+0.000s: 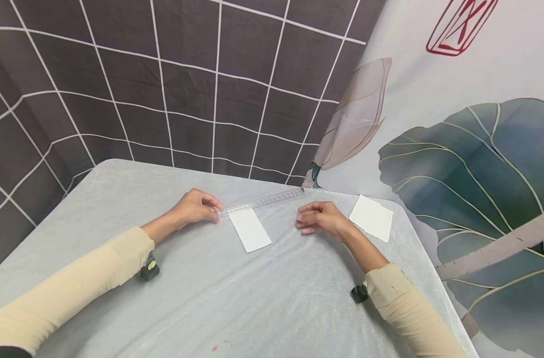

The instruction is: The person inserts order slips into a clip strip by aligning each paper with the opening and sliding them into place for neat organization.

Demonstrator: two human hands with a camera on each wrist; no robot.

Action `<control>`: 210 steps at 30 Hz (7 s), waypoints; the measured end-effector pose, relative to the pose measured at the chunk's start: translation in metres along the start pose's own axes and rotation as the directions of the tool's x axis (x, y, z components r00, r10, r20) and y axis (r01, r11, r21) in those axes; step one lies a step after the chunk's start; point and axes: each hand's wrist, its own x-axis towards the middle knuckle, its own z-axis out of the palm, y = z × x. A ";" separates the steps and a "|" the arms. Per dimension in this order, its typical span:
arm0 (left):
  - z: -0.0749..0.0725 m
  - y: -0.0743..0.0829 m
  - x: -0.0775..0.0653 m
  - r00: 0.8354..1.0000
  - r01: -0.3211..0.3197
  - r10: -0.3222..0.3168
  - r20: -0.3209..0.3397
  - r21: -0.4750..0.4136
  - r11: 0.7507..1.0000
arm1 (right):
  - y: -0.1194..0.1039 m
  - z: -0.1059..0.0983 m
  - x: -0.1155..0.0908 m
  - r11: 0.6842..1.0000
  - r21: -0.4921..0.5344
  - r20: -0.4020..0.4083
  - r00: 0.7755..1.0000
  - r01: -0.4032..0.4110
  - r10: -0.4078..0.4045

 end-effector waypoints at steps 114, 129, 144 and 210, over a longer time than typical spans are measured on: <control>0.001 -0.013 0.000 1.000 -0.001 0.001 -0.024 -0.011 1.000 | 0.015 -0.043 -0.018 1.000 -0.029 -0.053 0.999 -0.009 0.007; 0.004 -0.012 0.001 0.998 -0.002 0.005 -0.059 0.044 0.999 | 0.018 -0.045 -0.020 1.000 -0.026 -0.065 0.998 -0.015 0.013; 0.003 -0.011 -0.002 0.999 -0.019 0.020 -0.044 0.011 1.000 | 0.018 -0.052 -0.026 1.000 -0.014 -0.088 0.996 -0.019 0.017; 0.001 -0.011 -0.005 0.999 -0.024 0.024 -0.024 -0.018 1.000 | 0.035 -0.105 -0.053 1.000 -0.026 -0.160 0.987 -0.015 0.011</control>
